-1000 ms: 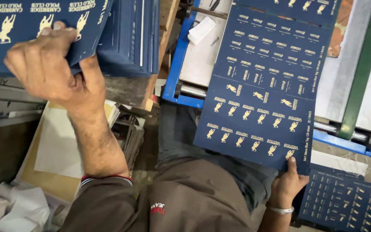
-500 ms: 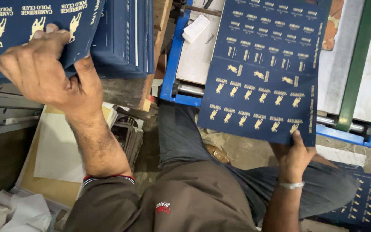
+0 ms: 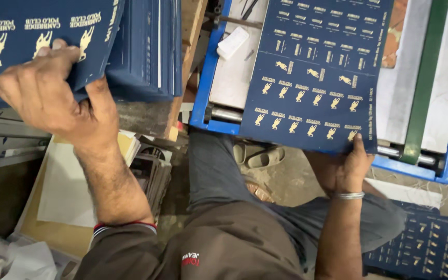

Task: The person repeatedly picks up blue sheets printed with white logos and feeds them into a blue industrial machine. The person uses both hands to align the sheets and push them through the rollers, then retrieves them from the output side to repeat the process.

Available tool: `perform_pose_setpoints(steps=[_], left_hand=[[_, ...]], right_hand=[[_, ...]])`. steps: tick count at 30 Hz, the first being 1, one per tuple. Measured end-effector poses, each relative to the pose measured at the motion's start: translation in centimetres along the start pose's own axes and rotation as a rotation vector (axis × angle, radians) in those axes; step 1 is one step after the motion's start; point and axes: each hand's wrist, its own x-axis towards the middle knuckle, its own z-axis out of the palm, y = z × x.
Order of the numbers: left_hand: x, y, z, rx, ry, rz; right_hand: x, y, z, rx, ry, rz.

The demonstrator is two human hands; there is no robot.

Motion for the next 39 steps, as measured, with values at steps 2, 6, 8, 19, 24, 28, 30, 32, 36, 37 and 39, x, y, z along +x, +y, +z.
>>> perform_pose_setpoints(steps=[2,6,8,19,24,28,30,32,36,37,39], left_hand=[[-0.4,-0.2,-0.1,-0.003,-0.001,-0.005],[-0.6,-1.7,0.1,0.052,-0.007,0.096],[-0.9,-1.5,-0.1,0.038,-0.048,0.04],[-1.5,-1.2,-0.3,0.033,-0.07,-0.03],[-1.4,-0.9,-0.4,0.032,-0.059,-0.014],[-0.9,-0.6,-0.5,0.045,-0.069,-0.01],[-0.6,-0.2,-0.6,0.04,-0.071,-0.026],[-0.2,0.3,-1.2,0.065,-0.125,-0.03],[0.6,0.4,-2.9,0.066,-0.246,0.024],[0.9,-0.2,-3.4,0.043,-0.298,0.039],[1.5,-1.9,-4.6,0.007,-0.373,0.054]], right_hand=[[0.5,0.3,0.6,0.112,0.07,0.125],[-0.5,0.4,-0.1,-0.059,0.079,0.229],[-0.8,0.7,-0.5,-0.047,0.037,0.225],[-2.1,3.6,-2.7,0.046,-0.047,0.12],[-2.1,4.1,-2.9,0.083,-0.043,0.11],[-2.1,4.3,-2.9,0.091,-0.028,0.106],[-2.1,4.5,-2.8,0.086,-0.014,0.104],[-2.0,4.5,-2.8,0.063,-0.012,0.09],[-2.1,4.5,-2.8,0.034,0.003,0.1],[-2.1,4.3,-2.8,0.033,-0.01,0.11],[-2.1,3.5,-2.3,0.03,-0.035,0.131]])
